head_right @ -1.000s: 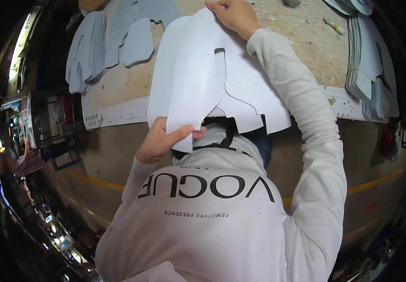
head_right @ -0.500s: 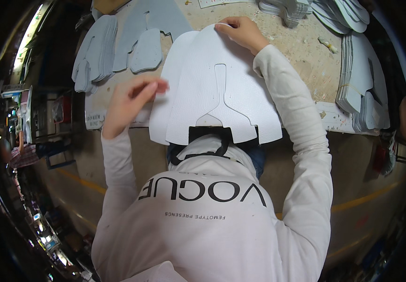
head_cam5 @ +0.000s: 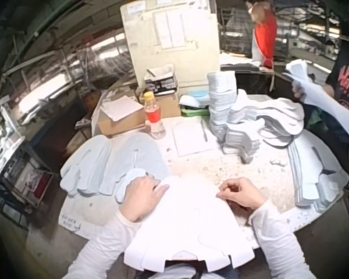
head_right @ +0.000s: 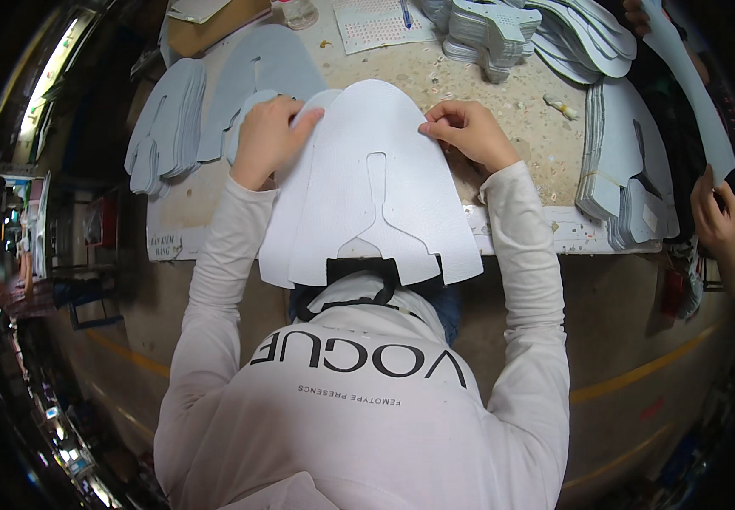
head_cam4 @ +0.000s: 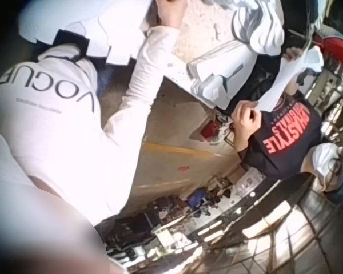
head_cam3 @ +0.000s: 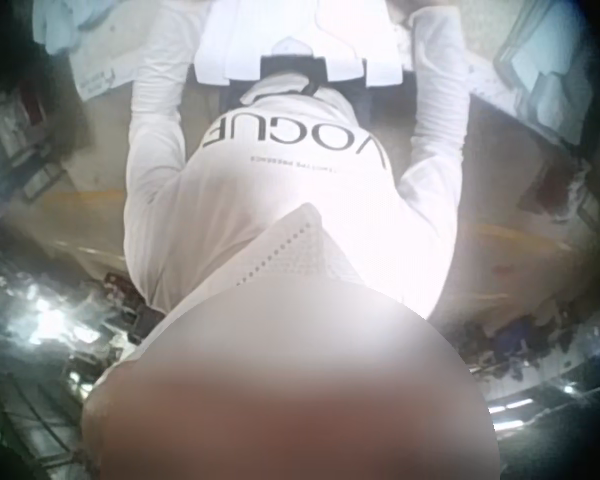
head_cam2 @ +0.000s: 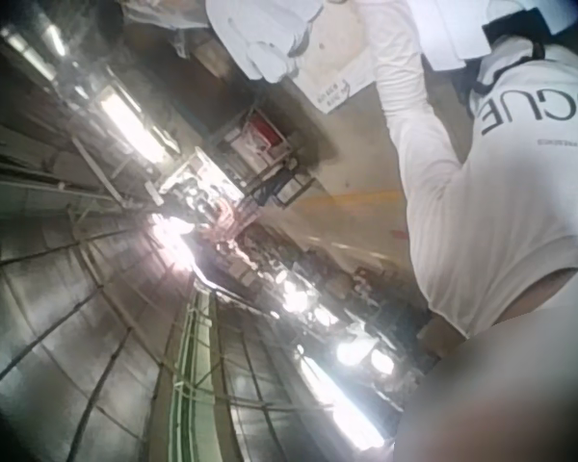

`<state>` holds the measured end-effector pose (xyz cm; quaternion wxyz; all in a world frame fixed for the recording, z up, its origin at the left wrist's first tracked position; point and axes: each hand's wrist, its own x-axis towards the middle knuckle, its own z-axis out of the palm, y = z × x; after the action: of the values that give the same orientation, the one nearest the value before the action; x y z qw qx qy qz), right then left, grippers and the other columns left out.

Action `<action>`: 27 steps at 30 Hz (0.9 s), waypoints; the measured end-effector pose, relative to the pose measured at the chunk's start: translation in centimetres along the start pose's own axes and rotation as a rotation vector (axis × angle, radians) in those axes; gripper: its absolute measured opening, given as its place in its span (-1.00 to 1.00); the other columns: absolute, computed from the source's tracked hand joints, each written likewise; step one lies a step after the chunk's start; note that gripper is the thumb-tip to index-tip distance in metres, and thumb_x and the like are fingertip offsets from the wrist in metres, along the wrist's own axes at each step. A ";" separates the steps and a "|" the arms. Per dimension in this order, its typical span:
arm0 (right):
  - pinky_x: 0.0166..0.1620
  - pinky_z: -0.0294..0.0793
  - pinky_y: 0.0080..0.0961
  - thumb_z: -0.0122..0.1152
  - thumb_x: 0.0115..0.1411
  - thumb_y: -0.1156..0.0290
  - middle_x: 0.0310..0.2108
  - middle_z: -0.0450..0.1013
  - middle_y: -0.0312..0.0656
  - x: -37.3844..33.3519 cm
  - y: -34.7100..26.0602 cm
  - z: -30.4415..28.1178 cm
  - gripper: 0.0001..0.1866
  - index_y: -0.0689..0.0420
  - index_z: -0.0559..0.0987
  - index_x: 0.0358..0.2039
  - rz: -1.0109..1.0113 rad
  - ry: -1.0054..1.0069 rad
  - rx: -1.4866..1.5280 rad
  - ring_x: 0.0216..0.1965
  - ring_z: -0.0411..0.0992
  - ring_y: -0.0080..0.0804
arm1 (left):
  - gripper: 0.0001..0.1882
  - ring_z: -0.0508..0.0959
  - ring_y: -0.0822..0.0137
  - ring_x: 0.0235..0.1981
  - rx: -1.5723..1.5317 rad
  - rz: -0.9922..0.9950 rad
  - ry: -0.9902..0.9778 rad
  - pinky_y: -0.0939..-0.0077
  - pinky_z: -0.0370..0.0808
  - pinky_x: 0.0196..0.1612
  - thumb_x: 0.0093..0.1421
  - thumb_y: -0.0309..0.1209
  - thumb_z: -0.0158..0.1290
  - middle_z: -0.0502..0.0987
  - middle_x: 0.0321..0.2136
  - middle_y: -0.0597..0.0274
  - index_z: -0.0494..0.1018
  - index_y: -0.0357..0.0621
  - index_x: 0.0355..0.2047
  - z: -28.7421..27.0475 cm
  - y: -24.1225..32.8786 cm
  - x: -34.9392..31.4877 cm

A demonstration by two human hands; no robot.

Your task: The person repeatedly picks up light gray fabric pieces from a table, turns them over, and places them back down. The person handles the pieces one at a time, inspecting both sides before returning them to the pile.

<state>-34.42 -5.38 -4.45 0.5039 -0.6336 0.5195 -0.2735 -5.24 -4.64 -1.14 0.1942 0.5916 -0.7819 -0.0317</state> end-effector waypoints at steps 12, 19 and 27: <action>-0.34 0.39 -0.70 0.21 0.17 0.28 -0.41 0.52 -0.37 1.1 -1.8 -1.0 -0.76 0.12 0.60 -0.20 -0.137 0.193 -0.007 -0.43 0.41 -0.66 | -0.83 0.37 0.53 -0.59 -0.143 0.452 0.762 0.71 0.28 -0.51 0.11 -0.40 0.20 0.44 -0.58 0.33 0.54 -0.30 -0.41 -13.0 5.8 -0.2; -0.26 0.42 -0.69 0.15 0.20 0.30 -0.42 0.52 -0.31 2.4 -4.9 -0.6 -0.74 0.17 0.59 -0.18 -0.139 0.184 -0.104 -0.35 0.45 -0.65 | -0.83 0.50 0.50 -0.57 -0.678 0.532 0.861 0.76 0.36 -0.46 0.20 -0.49 0.06 0.57 -0.52 0.16 0.51 -0.38 -0.27 -14.9 9.4 -3.0; -0.13 0.41 -0.58 0.14 0.23 0.20 -0.21 0.54 -0.23 3.7 -2.2 1.1 -0.58 0.21 0.51 0.00 -0.127 0.041 0.247 -0.21 0.47 -0.52 | -0.73 0.46 0.57 -0.52 -0.914 0.122 0.055 0.70 0.37 -0.44 0.21 -0.34 0.08 0.56 -0.51 0.29 0.53 -0.35 -0.26 -6.6 7.4 0.0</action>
<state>-31.50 -8.60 -3.49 0.5489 -0.5926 0.4510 -0.3796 -9.78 -1.23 7.05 0.4574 0.3986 -0.7157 -0.3460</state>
